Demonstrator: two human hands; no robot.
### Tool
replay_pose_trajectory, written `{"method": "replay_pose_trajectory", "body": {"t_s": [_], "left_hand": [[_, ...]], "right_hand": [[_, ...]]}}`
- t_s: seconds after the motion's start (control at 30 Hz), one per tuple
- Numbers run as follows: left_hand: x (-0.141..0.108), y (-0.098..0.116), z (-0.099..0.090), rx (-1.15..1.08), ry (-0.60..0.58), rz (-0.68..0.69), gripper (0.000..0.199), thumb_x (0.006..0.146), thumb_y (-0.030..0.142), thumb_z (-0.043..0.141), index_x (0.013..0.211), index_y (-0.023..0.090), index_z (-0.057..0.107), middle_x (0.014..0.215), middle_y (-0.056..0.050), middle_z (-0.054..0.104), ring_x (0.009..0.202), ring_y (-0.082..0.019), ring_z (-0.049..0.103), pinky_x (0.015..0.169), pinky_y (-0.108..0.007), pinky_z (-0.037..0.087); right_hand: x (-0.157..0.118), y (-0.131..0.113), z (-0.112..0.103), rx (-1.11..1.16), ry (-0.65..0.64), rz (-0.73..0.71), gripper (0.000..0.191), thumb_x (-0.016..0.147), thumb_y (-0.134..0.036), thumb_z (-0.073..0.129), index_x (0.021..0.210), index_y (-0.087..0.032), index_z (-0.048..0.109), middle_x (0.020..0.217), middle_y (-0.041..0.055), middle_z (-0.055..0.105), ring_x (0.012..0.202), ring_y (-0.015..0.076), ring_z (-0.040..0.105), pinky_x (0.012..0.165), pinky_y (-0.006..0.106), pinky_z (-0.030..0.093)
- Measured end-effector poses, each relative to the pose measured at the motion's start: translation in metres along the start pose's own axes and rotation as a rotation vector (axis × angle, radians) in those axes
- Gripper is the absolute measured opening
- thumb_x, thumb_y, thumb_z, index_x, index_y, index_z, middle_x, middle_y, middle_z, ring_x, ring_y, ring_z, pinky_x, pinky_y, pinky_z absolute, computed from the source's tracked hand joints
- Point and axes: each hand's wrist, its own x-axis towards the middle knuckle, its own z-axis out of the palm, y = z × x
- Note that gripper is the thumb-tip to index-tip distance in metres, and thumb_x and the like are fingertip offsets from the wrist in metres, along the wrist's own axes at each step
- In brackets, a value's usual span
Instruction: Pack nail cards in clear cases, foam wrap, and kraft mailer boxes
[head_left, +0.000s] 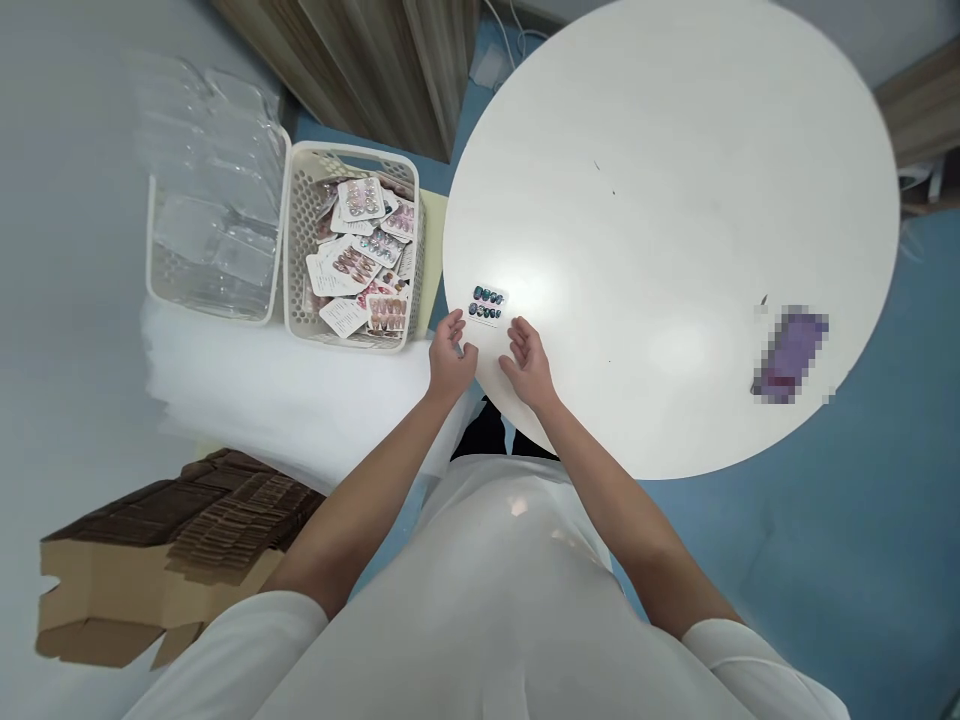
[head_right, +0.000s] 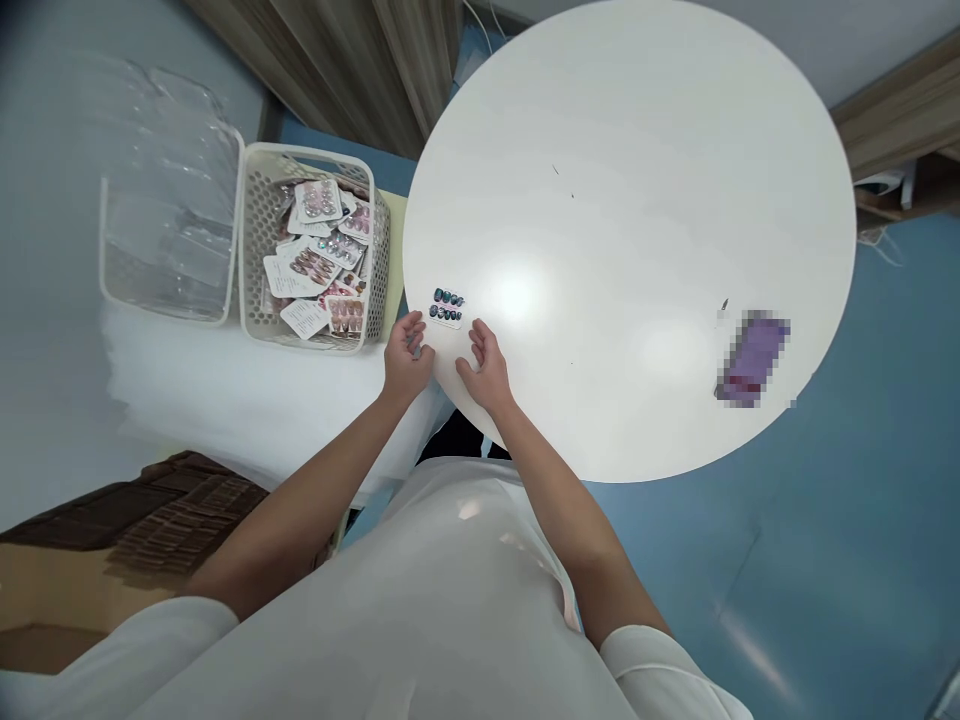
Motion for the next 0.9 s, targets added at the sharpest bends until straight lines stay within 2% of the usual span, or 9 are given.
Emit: {"method": "replay_pose_trajectory", "body": {"t_s": [0.1, 0.27, 0.4, 0.5, 0.7, 0.8, 0.9], "left_hand": [[-0.022, 0.002, 0.0, -0.019, 0.025, -0.029, 0.054, 0.07, 0.008, 0.044, 0.122, 0.02, 0.039, 0.124, -0.008, 0.046, 0.114, -0.019, 0.046, 0.097, -0.037, 0.039], [-0.072, 0.003, -0.004, 0.025, 0.089, -0.092, 0.046, 0.072, 0.011, 0.044, 0.117, 0.019, 0.043, 0.119, -0.008, 0.051, 0.111, -0.018, 0.048, 0.095, -0.037, 0.04], [-0.108, 0.005, -0.01, 0.048, 0.116, -0.136, 0.04, 0.075, 0.016, 0.045, 0.114, 0.017, 0.047, 0.118, -0.009, 0.052, 0.11, -0.018, 0.049, 0.094, -0.037, 0.041], [-0.126, 0.009, -0.02, 0.064, 0.119, -0.15, 0.036, 0.076, 0.02, 0.046, 0.113, 0.019, 0.049, 0.118, -0.009, 0.053, 0.11, -0.019, 0.049, 0.092, -0.038, 0.042], [-0.149, 0.016, -0.045, 0.121, 0.099, -0.124, 0.032, 0.077, 0.026, 0.047, 0.108, 0.019, 0.053, 0.112, -0.008, 0.056, 0.105, -0.02, 0.052, 0.087, -0.036, 0.045], [-0.163, 0.017, -0.062, 0.153, 0.06, -0.1, 0.032, 0.077, 0.029, 0.047, 0.107, 0.02, 0.053, 0.111, -0.008, 0.057, 0.102, -0.021, 0.054, 0.084, -0.036, 0.046], [-0.18, 0.015, -0.084, 0.194, 0.014, -0.053, 0.032, 0.076, 0.03, 0.05, 0.106, 0.022, 0.055, 0.109, -0.008, 0.058, 0.101, -0.023, 0.054, 0.081, -0.037, 0.047]], "right_hand": [[-0.015, 0.001, -0.012, 0.033, -0.055, 0.044, 0.068, 0.075, -0.033, 0.053, 0.134, -0.028, 0.019, 0.143, 0.0038, 0.023, 0.129, 0.0176, 0.027, 0.105, 0.04, 0.026], [-0.042, -0.001, -0.034, 0.0, -0.167, 0.154, 0.071, 0.073, -0.031, 0.056, 0.134, -0.024, 0.022, 0.144, 0.007, 0.021, 0.131, 0.0191, 0.024, 0.106, 0.04, 0.023], [-0.06, 0.0, -0.049, -0.09, -0.237, 0.222, 0.067, 0.072, -0.031, 0.057, 0.132, -0.025, 0.027, 0.141, 0.0072, 0.028, 0.129, 0.0215, 0.028, 0.105, 0.043, 0.026], [-0.069, -0.002, -0.054, -0.138, -0.266, 0.236, 0.063, 0.071, -0.031, 0.057, 0.129, -0.026, 0.033, 0.139, 0.0066, 0.033, 0.126, 0.0228, 0.033, 0.102, 0.044, 0.03], [-0.084, -0.019, -0.046, -0.199, -0.348, 0.206, 0.056, 0.071, -0.031, 0.056, 0.124, -0.023, 0.041, 0.134, 0.0094, 0.04, 0.116, 0.0235, 0.046, 0.094, 0.041, 0.04], [-0.089, -0.024, -0.035, -0.256, -0.414, 0.165, 0.052, 0.071, -0.032, 0.056, 0.121, -0.023, 0.045, 0.129, 0.0098, 0.045, 0.106, 0.0213, 0.054, 0.09, 0.038, 0.042], [-0.089, -0.021, -0.019, -0.332, -0.443, 0.1, 0.047, 0.071, -0.031, 0.056, 0.116, -0.021, 0.049, 0.12, 0.0092, 0.052, 0.105, 0.0209, 0.054, 0.09, 0.037, 0.042]]}}
